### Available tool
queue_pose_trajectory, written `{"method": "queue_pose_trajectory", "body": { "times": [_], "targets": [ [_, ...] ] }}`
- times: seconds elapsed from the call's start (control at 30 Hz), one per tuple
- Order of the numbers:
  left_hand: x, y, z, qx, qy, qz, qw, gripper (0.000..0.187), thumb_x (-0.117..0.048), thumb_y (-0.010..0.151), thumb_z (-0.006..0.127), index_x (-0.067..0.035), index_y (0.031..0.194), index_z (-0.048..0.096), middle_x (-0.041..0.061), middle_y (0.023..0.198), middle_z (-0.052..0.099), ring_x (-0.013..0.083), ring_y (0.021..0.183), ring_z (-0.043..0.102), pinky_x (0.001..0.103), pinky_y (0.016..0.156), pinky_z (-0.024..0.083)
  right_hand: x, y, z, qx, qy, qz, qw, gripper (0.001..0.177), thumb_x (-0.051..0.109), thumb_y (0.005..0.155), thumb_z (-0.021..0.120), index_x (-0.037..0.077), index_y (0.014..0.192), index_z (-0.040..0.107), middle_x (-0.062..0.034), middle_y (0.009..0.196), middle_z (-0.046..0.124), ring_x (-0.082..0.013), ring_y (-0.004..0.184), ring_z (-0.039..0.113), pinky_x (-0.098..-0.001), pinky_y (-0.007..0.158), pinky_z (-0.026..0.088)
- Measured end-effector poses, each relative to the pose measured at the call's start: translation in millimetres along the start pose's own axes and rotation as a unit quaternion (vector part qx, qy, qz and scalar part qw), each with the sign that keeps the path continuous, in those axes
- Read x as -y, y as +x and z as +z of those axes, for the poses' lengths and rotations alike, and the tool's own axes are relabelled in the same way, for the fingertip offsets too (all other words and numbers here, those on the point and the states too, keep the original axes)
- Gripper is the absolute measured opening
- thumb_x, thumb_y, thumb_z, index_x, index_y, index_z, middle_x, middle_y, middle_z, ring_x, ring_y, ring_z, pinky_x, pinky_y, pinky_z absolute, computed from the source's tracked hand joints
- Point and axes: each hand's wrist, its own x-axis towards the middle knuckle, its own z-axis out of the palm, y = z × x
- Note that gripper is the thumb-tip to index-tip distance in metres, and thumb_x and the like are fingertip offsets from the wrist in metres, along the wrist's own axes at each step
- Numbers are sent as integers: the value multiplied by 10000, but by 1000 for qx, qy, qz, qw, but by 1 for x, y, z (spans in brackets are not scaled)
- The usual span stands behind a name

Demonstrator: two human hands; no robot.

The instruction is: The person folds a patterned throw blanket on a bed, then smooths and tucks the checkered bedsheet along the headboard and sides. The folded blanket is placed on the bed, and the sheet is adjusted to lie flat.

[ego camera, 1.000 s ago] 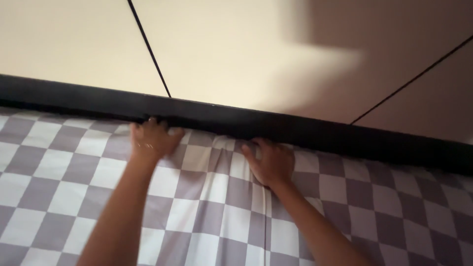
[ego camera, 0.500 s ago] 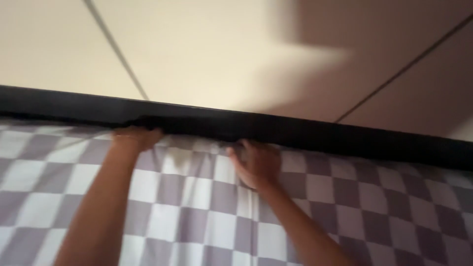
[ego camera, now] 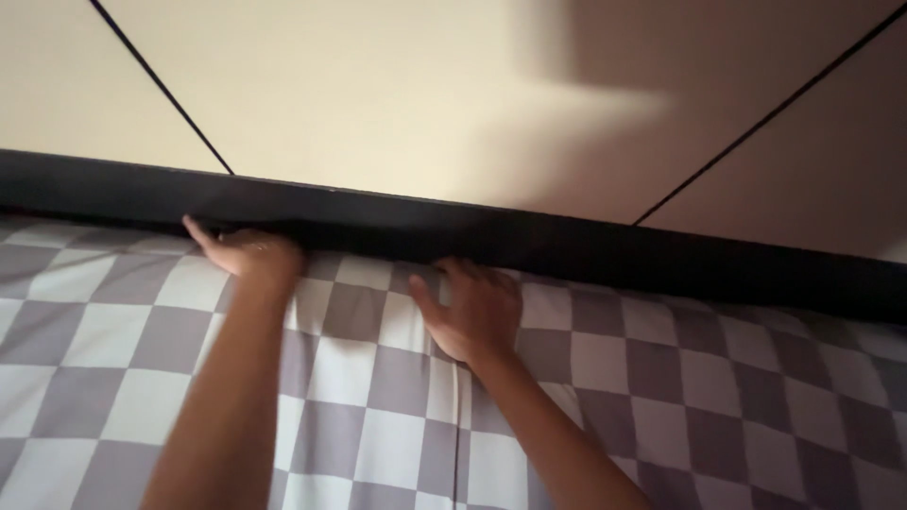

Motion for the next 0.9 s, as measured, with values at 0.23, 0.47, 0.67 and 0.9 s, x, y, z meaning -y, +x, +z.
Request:
{"method": "queue_pose_trajectory", "body": {
  "times": [0.23,0.47,0.67,0.9],
  "targets": [
    [-8,-1,28,-283,-9,-81,956,367,-306,964,587,-133,1242,751,123,1318,690,422,1358,528,693,1183,50,-12,-3,6,-4,37,18,999,601,631,885,545,161,1218,716,-104,1100,747,-317,1027,683,-518,1012,424],
    [16,-46,-15,-187,-149,42,970,648,-550,883,645,-7,1216,761,253,1270,711,418,1225,669,487,1049,493,-10,-1,-5,-16,46,20,999,583,615,871,554,153,1172,743,-96,1124,756,-317,1077,676,-499,1039,434],
    [-1,-8,-10,-105,-11,114,988,818,-643,865,498,-132,1503,492,147,1571,416,346,1485,339,547,1215,129,-19,5,3,61,25,68,995,650,687,899,528,195,1295,683,-158,965,769,-337,866,731,-498,887,540],
    [-97,-147,-1,-143,143,142,969,520,-493,949,557,-157,1313,715,139,1328,695,366,1230,665,600,1065,425,-36,2,36,-344,74,-125,928,524,589,1035,565,103,1016,759,-131,982,781,-286,923,759,-465,973,581]
  ]
}}
